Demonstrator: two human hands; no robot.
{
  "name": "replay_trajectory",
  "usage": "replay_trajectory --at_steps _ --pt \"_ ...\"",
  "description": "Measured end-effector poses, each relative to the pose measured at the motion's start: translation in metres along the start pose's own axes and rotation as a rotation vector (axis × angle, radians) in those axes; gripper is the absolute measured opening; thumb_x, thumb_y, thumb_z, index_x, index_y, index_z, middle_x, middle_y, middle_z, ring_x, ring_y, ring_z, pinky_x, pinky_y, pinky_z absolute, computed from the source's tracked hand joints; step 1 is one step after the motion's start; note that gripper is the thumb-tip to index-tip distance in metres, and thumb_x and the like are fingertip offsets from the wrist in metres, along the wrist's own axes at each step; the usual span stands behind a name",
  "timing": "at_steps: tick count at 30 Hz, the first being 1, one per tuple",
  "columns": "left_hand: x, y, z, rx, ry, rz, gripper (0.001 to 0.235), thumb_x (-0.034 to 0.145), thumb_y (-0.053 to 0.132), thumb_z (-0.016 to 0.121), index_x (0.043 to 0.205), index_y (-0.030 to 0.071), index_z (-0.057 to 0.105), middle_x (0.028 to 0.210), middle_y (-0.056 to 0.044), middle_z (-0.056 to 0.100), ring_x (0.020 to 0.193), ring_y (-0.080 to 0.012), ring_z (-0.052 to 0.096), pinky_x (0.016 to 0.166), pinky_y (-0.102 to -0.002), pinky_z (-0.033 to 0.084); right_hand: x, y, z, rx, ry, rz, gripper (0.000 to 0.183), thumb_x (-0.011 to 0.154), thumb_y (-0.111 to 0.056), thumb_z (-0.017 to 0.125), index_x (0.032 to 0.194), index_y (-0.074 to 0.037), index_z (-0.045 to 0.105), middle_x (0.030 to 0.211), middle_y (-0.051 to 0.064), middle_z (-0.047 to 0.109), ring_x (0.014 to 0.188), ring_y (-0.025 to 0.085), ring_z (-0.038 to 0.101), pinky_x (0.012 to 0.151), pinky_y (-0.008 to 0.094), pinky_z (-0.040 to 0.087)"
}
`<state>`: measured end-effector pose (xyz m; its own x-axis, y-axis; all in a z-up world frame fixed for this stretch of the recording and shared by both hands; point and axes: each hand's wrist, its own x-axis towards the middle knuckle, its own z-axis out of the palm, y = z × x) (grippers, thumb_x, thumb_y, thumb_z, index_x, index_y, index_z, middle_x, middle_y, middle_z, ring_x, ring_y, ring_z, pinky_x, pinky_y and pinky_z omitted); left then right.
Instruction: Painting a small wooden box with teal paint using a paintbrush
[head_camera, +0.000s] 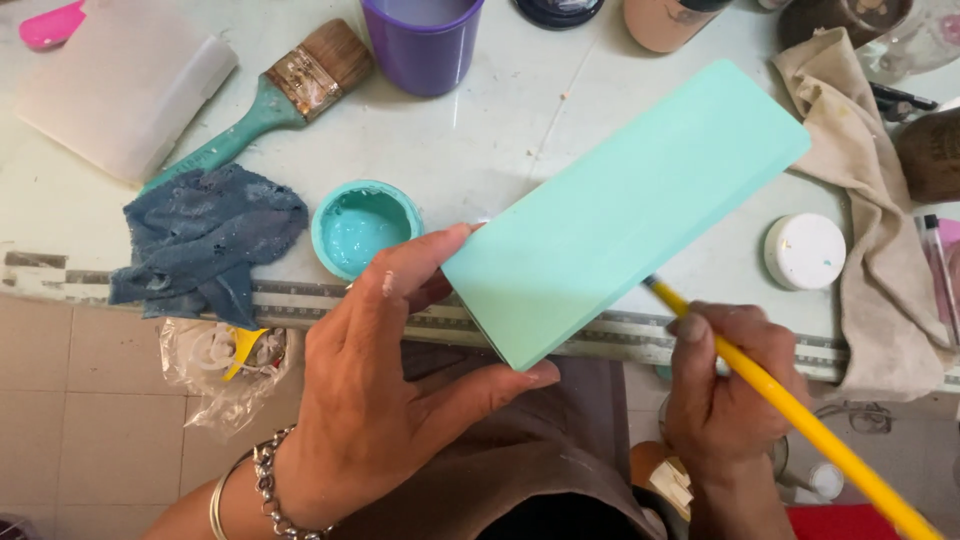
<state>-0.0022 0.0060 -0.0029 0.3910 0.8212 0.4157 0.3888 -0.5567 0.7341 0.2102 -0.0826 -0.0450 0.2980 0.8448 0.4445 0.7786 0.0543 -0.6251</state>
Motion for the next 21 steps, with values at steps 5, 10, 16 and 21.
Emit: replay_trajectory --at_steps 5,10,16,21 --pt "0.001 0.000 0.000 -0.027 -0.019 0.009 0.075 0.070 0.039 0.079 0.120 -0.001 0.040 0.117 -0.016 0.058 0.099 -0.0230 0.064 0.081 -0.029 0.055 -0.011 0.013 0.007 -0.123 -0.046 -0.186 0.008 0.093 -0.002 0.051 0.089 0.005 0.049 0.069 0.015 0.057 0.050 0.015 0.052 0.039 0.022 0.039" --pt "0.001 0.001 -0.001 -0.015 -0.030 -0.001 0.073 0.070 0.041 0.077 0.119 0.000 0.040 0.116 -0.014 0.058 0.089 -0.0184 0.065 0.078 -0.026 0.056 -0.017 -0.019 0.000 -0.271 -0.600 0.363 0.041 0.077 -0.049 0.038 0.057 -0.022 0.062 0.050 -0.003 0.054 0.041 0.017 0.053 0.042 0.033 0.037" --pt "0.002 0.001 0.000 -0.056 -0.023 0.025 0.075 0.070 0.036 0.078 0.120 -0.002 0.037 0.117 -0.019 0.058 0.104 -0.0257 0.063 0.082 -0.030 0.058 0.001 0.005 0.014 -0.110 0.027 -0.140 0.013 0.093 -0.004 0.051 0.098 0.007 0.048 0.087 0.021 0.061 0.074 0.028 0.061 0.064 0.032 0.048" --pt "0.002 0.002 0.000 -0.015 -0.010 0.014 0.074 0.070 0.040 0.076 0.118 -0.002 0.040 0.114 -0.016 0.059 0.096 -0.0214 0.065 0.080 -0.027 0.057 -0.014 -0.011 0.017 -0.164 -0.180 -0.083 0.012 0.088 -0.017 0.053 0.094 -0.007 0.053 0.076 0.007 0.058 0.059 0.023 0.054 0.053 0.032 0.040"
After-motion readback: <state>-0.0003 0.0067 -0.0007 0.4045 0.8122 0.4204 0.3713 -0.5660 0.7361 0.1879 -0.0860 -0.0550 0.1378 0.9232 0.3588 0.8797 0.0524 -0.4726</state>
